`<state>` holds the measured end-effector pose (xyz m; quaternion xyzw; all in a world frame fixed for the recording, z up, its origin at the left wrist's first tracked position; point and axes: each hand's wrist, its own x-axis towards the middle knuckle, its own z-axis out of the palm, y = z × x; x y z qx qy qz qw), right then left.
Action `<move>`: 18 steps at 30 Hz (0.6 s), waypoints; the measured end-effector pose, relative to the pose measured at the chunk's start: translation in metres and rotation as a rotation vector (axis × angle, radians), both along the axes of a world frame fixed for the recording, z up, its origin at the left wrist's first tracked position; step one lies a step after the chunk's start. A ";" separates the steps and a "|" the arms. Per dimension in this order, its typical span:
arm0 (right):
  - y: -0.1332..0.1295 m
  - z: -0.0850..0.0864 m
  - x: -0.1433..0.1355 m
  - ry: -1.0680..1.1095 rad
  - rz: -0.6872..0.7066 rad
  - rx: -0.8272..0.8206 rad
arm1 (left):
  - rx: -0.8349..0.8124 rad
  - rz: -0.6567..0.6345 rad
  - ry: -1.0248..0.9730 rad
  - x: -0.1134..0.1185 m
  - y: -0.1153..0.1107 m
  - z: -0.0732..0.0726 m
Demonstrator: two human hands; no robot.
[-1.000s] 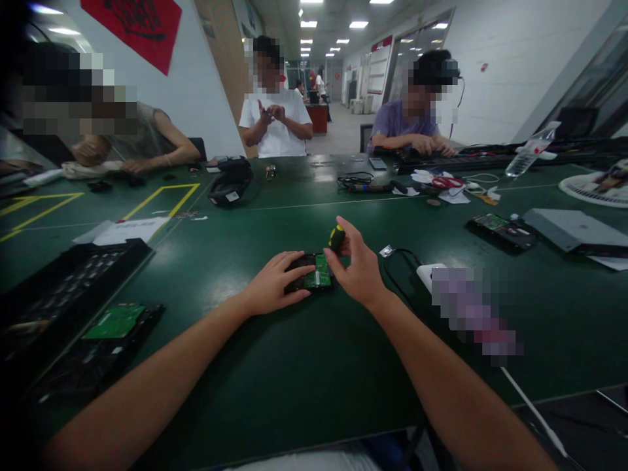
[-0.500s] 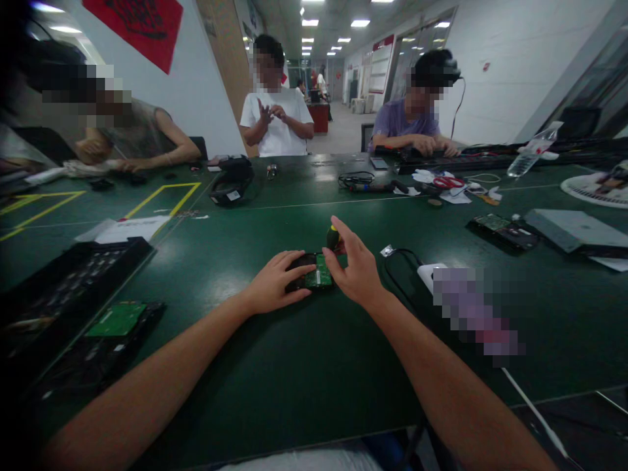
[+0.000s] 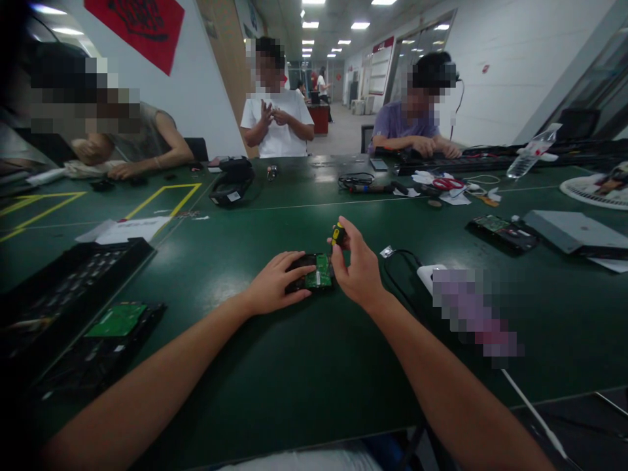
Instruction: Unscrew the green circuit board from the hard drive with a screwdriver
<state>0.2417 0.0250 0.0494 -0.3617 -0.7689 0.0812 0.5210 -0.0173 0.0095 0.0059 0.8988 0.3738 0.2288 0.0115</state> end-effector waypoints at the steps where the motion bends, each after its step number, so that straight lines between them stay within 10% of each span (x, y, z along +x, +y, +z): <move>1: 0.000 0.000 0.000 0.002 -0.022 0.012 | 0.000 0.000 -0.001 0.000 0.000 0.000; 18: -0.001 -0.002 -0.003 -0.013 -0.032 0.051 | -0.003 0.004 0.000 0.000 0.001 0.000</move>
